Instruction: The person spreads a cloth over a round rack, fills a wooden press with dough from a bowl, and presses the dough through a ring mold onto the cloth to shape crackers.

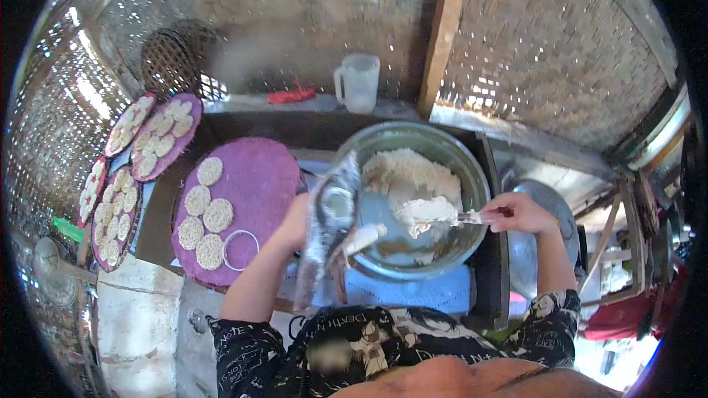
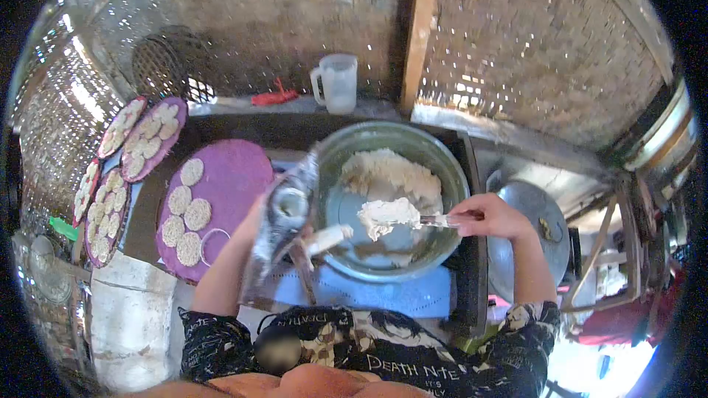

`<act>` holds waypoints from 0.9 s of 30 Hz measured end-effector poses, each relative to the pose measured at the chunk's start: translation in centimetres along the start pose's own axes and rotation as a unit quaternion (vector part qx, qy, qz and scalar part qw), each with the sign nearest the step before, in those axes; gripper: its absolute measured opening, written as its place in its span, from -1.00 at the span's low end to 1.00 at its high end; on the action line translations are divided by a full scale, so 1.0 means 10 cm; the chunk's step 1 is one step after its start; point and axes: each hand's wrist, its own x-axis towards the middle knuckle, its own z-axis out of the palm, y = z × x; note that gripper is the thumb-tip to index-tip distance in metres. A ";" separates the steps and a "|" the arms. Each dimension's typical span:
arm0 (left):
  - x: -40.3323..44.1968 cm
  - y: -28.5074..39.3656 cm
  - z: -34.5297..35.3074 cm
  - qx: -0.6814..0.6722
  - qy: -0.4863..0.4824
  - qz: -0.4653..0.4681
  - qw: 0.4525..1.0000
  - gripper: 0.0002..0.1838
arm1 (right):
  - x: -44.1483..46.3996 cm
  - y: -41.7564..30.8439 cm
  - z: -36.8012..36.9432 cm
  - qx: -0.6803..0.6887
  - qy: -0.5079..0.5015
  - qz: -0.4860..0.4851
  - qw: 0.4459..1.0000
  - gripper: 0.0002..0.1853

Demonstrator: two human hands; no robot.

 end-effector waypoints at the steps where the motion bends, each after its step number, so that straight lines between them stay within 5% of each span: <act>1: 0.05 -0.01 0.04 0.046 -0.032 -0.018 0.998 -0.40 | 0.01 -0.06 -0.02 0.028 0.014 -0.014 0.999 -0.65; 4: 0.18 0.22 0.16 0.136 -0.095 0.013 0.986 -0.41 | 0.05 -0.28 0.00 0.077 0.041 -0.065 0.994 -0.63; 8: 0.29 0.21 0.28 0.116 -0.112 0.065 0.985 -0.38 | 0.18 -0.61 0.07 -0.158 0.011 -0.148 0.976 -0.66; 12: 0.23 0.32 0.28 0.203 -0.094 0.116 0.968 -0.49 | 0.18 -1.07 0.07 -0.459 0.140 -0.293 0.827 -0.74; 19: 0.28 0.21 0.47 0.178 -0.027 0.089 0.980 -0.51 | 0.38 -1.48 0.76 -0.636 0.140 -0.413 0.636 -0.78; 22: 0.29 0.16 0.46 0.162 0.002 0.089 0.983 -0.53 | 0.30 -1.39 1.08 -0.715 0.203 -0.432 0.511 -0.79; 27: 0.34 -0.02 0.34 0.163 0.035 0.035 0.985 -0.55 | 0.06 -1.42 0.64 -0.604 0.258 -0.381 0.651 -0.80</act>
